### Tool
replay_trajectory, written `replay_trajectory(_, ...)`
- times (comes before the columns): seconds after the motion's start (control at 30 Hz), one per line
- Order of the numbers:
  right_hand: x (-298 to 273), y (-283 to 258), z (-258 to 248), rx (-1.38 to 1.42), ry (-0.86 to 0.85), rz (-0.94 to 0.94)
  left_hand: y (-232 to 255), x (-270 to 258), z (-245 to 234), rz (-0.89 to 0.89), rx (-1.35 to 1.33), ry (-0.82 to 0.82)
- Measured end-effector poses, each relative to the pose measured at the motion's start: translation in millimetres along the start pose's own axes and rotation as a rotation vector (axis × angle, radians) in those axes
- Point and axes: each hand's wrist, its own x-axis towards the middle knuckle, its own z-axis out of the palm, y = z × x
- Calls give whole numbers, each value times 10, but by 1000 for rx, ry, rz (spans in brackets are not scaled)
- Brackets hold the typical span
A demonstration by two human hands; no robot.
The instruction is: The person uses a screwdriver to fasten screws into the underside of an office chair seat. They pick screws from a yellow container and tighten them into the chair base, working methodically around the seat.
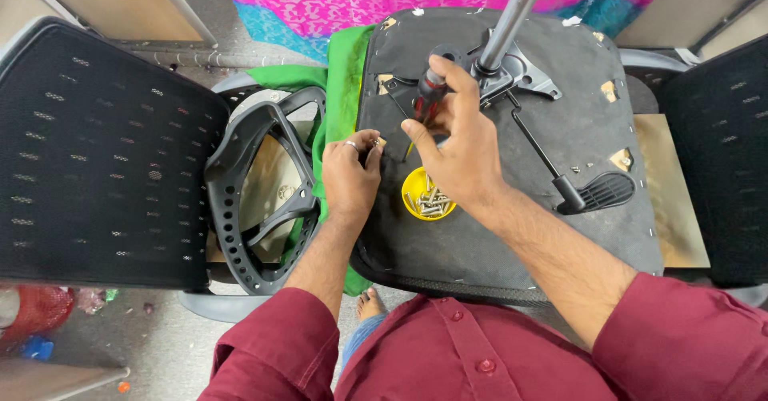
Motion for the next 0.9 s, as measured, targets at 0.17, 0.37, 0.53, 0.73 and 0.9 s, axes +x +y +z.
replay_trajectory(0.17, 168, -7, 18, 126, 18, -81, 11, -19, -34, -59, -64, 12)
replay_trajectory(0.37, 303, -61, 139, 127, -16, -109, -2, -20, -19, -89, -96, 38)
replay_trajectory(0.53, 312, -51, 166, 33, -21, -166, -50, -30, 9, -61, -125, 41)
replay_trajectory(0.73, 327, -52, 179, 3, -40, -167, -42, -34, 9, -134, -129, 9)
replay_trajectory(0.9, 392, -104, 157, 16, -98, -147, -29, -31, -4, -126, -128, -4)
